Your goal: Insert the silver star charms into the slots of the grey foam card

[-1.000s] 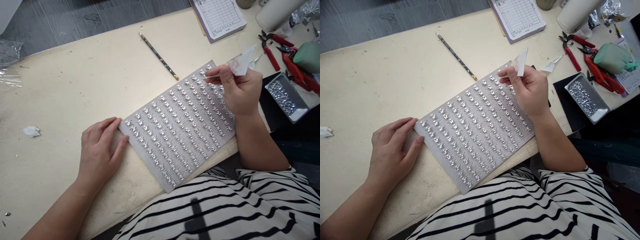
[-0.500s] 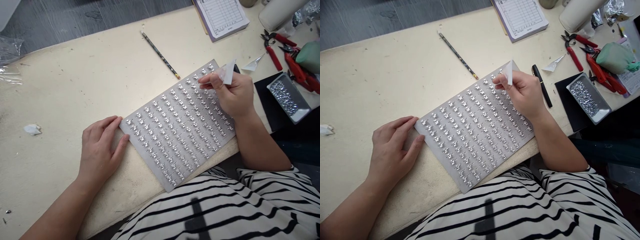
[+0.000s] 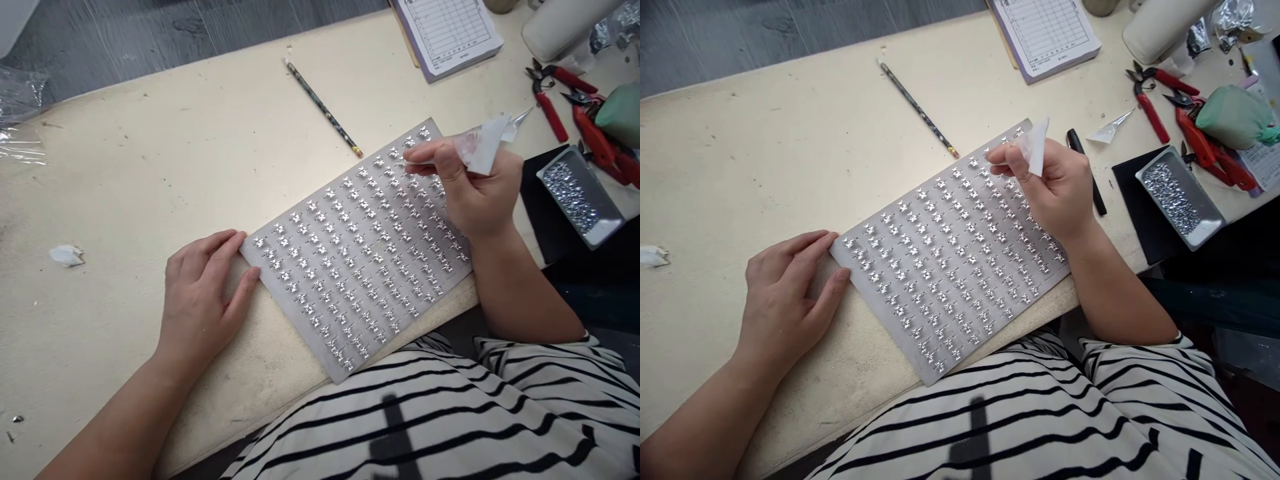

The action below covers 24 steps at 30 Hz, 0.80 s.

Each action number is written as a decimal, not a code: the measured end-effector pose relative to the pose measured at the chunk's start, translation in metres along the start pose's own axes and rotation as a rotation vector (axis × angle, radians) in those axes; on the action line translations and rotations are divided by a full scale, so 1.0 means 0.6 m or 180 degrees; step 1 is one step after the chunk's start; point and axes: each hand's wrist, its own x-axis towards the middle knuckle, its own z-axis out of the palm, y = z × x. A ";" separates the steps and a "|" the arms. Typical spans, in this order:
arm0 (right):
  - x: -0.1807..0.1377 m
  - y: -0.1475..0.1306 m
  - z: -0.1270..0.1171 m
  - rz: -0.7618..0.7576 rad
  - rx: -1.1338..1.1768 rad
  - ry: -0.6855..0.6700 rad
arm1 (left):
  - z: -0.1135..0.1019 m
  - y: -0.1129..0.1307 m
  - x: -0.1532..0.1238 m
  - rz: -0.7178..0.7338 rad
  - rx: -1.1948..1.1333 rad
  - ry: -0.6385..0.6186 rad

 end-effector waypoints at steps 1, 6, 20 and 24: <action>-0.001 -0.001 0.001 -0.0008 0.0021 -0.0034 | 0.000 0.000 0.000 0.0000 0.0003 -0.0006; -0.006 -0.008 -0.001 -0.0029 -0.0144 -0.0376 | 0.000 0.000 0.001 -0.0015 0.0023 -0.0024; -0.006 0.000 0.004 -0.0142 -0.0327 -0.0693 | -0.002 0.000 0.002 0.0039 0.0015 0.0016; -0.003 0.005 0.003 -0.0329 -0.0468 -0.0728 | -0.002 0.000 0.001 0.0024 0.0020 0.0001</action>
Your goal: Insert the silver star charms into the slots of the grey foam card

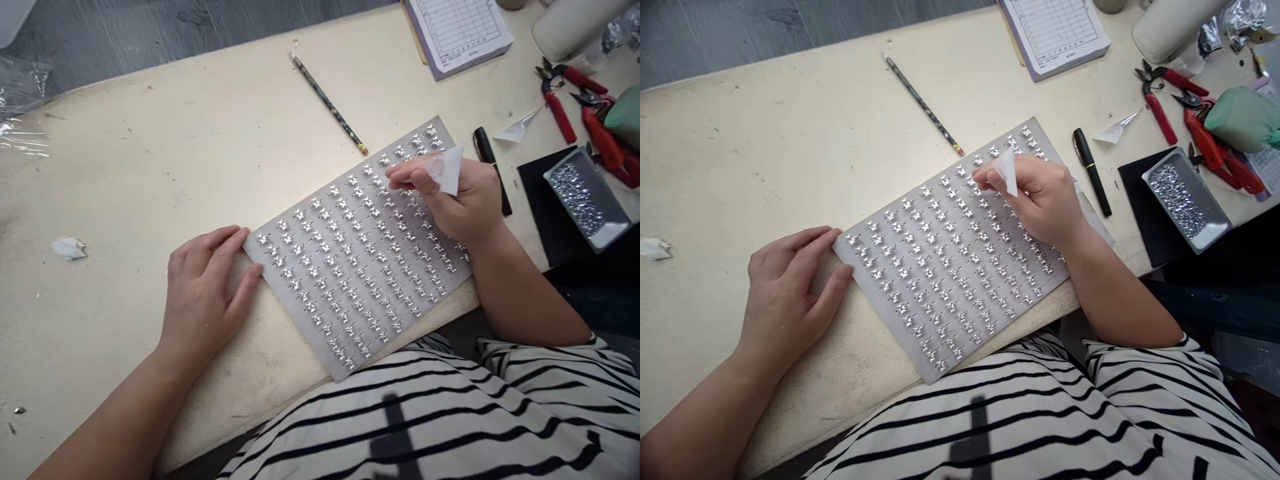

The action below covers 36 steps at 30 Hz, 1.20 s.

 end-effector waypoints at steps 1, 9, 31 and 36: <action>0.001 0.001 0.000 -0.0012 -0.0037 -0.0010 | 0.000 0.000 0.000 0.0012 0.0000 0.0012; -0.003 0.001 0.002 0.0033 0.0172 0.0093 | 0.002 -0.001 0.002 0.0037 0.0007 0.0027; -0.006 0.003 -0.005 -0.0085 -0.0056 0.0070 | 0.004 -0.002 0.001 0.0077 0.0001 0.0071; -0.009 -0.004 -0.001 -0.0023 0.0237 0.0329 | 0.004 -0.003 -0.001 0.0057 0.0014 0.0047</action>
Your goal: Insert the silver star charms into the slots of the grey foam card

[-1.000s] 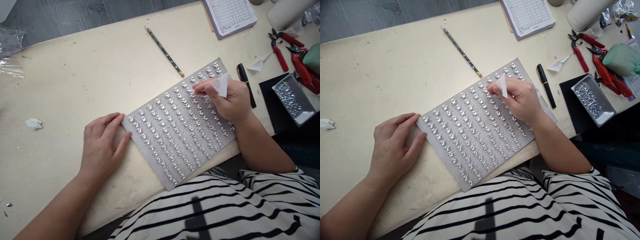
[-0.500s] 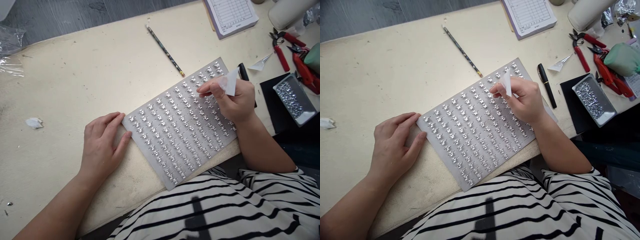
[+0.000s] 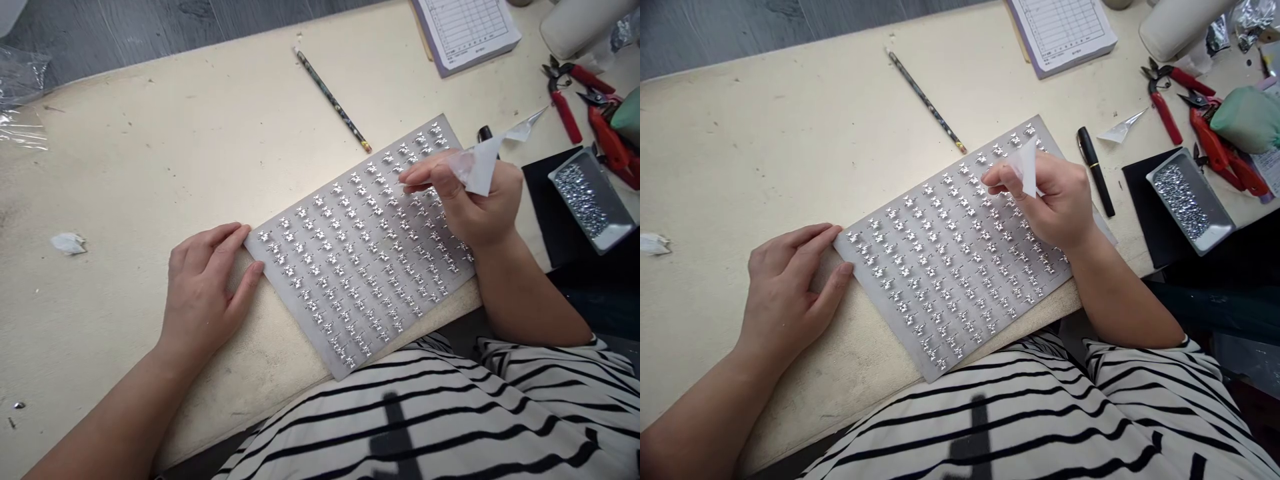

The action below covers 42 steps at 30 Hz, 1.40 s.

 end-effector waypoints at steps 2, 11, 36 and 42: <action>-0.001 -0.002 0.000 -0.0099 0.0028 -0.0043 | 0.000 0.000 0.000 -0.0003 0.0002 -0.0003; 0.006 -0.015 0.006 -0.0470 0.0043 -0.0718 | 0.000 0.003 0.002 -0.0063 -0.0013 -0.0047; 0.004 -0.011 0.004 -0.0496 0.0116 -0.0733 | -0.003 0.005 0.001 -0.0082 -0.0026 -0.0061; 0.005 -0.017 0.002 -0.0441 -0.0235 -0.0901 | -0.004 0.005 0.001 -0.0073 -0.0032 -0.0067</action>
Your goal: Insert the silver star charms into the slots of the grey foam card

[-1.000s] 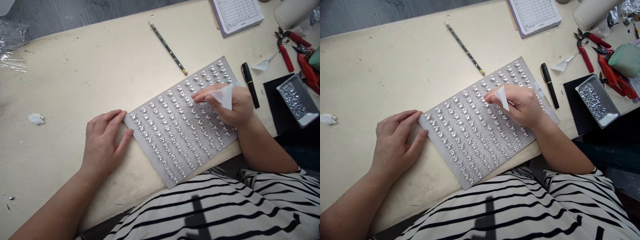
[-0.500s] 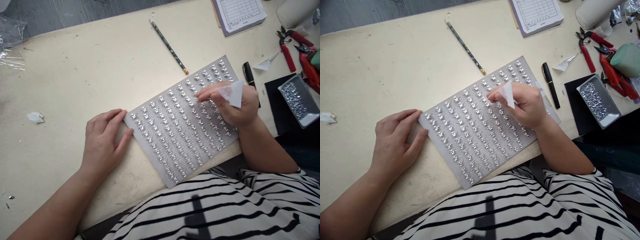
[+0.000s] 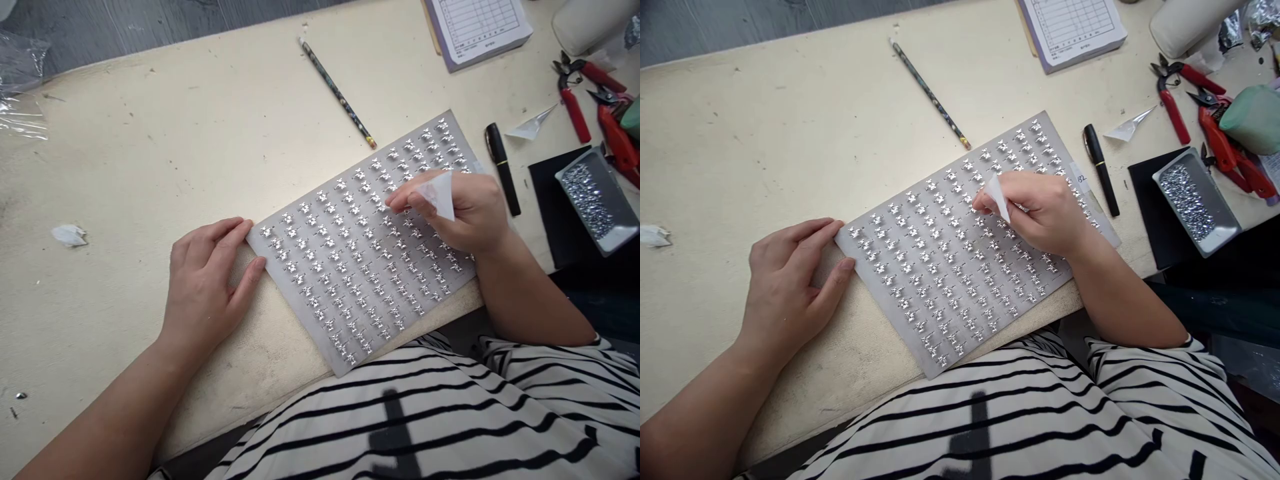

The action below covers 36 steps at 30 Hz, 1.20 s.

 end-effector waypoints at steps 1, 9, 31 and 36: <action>-0.001 0.000 0.000 -0.0013 0.0009 -0.0002 | 0.000 0.000 0.000 0.0006 -0.0005 0.0009; -0.008 0.008 -0.005 0.0268 0.0043 0.0638 | 0.000 0.001 0.000 0.0013 -0.0011 0.0010; -0.008 0.005 -0.013 0.0547 -0.0336 0.0742 | 0.000 0.001 -0.001 -0.0009 -0.0029 0.0006; -0.008 0.001 -0.014 0.0809 -0.0183 0.1147 | 0.000 0.000 0.001 -0.0010 -0.0010 -0.0005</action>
